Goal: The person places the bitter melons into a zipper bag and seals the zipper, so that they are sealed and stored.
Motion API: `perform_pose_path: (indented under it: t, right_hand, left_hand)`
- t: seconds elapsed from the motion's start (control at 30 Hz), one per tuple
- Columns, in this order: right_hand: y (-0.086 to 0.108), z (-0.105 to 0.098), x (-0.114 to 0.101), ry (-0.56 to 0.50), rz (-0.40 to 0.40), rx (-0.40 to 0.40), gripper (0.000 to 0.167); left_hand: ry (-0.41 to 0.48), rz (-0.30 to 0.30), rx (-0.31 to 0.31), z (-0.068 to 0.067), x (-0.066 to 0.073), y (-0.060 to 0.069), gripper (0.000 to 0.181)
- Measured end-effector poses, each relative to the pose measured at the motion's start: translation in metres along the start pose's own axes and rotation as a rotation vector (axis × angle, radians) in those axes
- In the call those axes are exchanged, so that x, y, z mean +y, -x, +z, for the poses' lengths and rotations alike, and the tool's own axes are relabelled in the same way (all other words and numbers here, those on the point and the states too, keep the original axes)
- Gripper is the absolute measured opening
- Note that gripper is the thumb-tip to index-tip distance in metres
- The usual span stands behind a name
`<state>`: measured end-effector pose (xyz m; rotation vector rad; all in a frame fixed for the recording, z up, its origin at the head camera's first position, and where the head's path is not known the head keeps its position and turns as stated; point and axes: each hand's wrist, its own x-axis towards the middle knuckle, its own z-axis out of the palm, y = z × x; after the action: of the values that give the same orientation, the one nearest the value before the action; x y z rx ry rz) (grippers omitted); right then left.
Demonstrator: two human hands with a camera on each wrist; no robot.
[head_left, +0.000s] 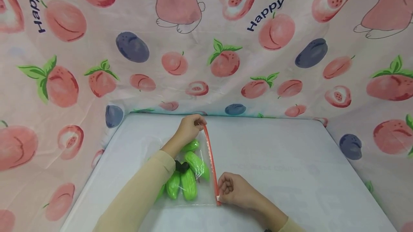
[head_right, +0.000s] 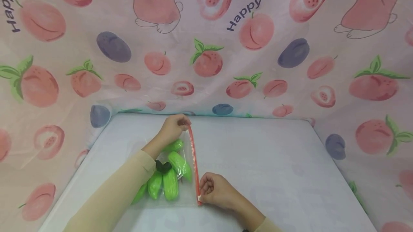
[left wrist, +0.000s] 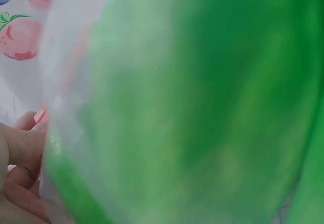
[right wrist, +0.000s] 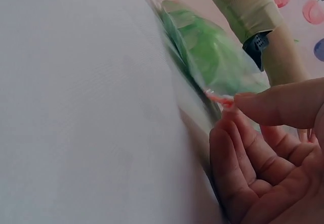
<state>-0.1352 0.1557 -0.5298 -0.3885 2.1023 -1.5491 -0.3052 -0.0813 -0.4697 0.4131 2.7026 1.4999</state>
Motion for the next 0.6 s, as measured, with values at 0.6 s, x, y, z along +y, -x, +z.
perform_pose_path:
  t: [0.6]
  right_hand:
    - [-0.0069,-0.0041,0.0018,-0.115,-0.015,0.126,0.049]
  left_hand:
    - [0.018,0.014,-0.073,0.0064,-0.0023,0.0011,0.018]
